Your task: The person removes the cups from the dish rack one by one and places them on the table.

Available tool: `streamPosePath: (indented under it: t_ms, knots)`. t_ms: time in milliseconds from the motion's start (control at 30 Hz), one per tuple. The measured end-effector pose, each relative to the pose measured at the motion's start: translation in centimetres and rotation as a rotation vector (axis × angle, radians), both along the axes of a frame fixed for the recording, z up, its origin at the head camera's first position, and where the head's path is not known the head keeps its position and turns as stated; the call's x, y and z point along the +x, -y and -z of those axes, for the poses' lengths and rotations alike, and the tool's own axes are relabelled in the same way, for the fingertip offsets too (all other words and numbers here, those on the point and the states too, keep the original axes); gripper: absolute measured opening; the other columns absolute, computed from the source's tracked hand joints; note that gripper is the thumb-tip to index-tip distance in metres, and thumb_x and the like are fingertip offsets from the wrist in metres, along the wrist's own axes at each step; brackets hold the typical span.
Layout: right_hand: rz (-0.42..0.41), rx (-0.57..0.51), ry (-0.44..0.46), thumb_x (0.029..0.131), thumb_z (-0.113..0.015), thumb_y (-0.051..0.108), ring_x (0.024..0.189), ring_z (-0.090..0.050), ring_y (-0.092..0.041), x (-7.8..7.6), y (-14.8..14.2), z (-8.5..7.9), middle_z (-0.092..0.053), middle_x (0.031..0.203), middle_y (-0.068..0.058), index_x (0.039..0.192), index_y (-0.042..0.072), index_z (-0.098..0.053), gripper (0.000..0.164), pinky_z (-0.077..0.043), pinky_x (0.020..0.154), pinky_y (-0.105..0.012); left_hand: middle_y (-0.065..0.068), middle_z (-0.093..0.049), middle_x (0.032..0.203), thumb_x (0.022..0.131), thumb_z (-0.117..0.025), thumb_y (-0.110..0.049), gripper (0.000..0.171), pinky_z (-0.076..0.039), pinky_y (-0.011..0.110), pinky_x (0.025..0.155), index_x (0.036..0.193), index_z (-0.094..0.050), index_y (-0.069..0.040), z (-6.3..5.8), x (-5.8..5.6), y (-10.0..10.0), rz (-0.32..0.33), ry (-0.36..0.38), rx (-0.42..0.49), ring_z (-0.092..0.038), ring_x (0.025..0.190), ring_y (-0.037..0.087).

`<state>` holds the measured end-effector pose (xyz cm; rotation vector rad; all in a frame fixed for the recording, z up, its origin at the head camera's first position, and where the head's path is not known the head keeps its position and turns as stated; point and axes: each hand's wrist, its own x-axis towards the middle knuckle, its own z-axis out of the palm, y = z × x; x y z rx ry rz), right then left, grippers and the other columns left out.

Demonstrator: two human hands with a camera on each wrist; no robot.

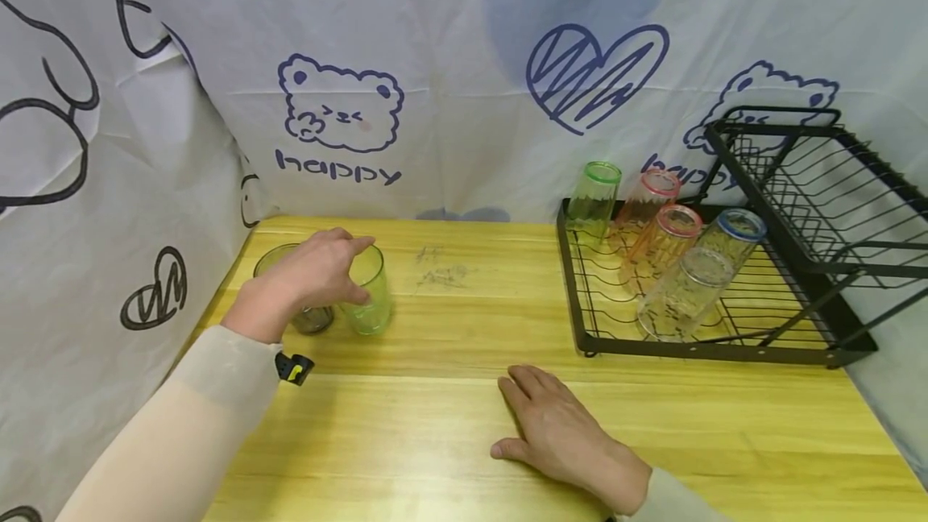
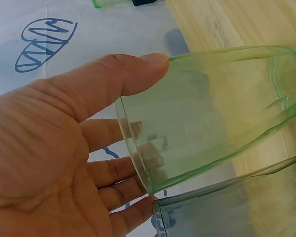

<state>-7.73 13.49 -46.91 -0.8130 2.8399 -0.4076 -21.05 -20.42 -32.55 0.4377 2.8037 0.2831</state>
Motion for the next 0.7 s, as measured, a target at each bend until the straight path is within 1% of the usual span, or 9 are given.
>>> streamPosePath:
  t_ms: [133,300,700]
  knots:
    - [0.0,0.004,0.004,0.092,-0.072,0.062,0.149,-0.043,-0.043,-0.06,0.01,0.13,-0.047,0.159,-0.024,0.153,-0.001,-0.05,0.09,-0.035,0.124,-0.059,0.027,-0.037,0.164,0.09,-0.082,-0.03,0.091,-0.033,0.068,0.121,0.165,-0.035,-0.01,0.07,0.0,0.15,-0.015,0.009,-0.001,-0.035,0.151,0.049]
    - [0.001,0.004,0.01,0.092,-0.072,0.062,0.149,-0.042,-0.043,-0.08,0.02,0.1,-0.046,0.159,-0.023,0.154,0.0,-0.049,0.091,-0.035,0.124,-0.059,0.026,-0.035,0.166,0.09,-0.082,-0.029,0.092,-0.031,0.069,0.122,0.166,-0.034,-0.011,0.11,0.0,0.18,-0.018,0.011,-0.01,-0.032,0.153,0.049]
    - [0.0,0.001,0.001,0.091,-0.073,0.061,0.149,-0.042,-0.044,0.02,0.01,0.01,-0.046,0.159,-0.024,0.153,-0.001,-0.05,0.091,-0.035,0.124,-0.06,0.026,-0.035,0.165,0.09,-0.082,-0.028,0.092,-0.033,0.069,0.121,0.166,-0.033,-0.011,0.28,-0.14,0.05,-0.02,0.008,-0.004,-0.033,0.152,0.049]
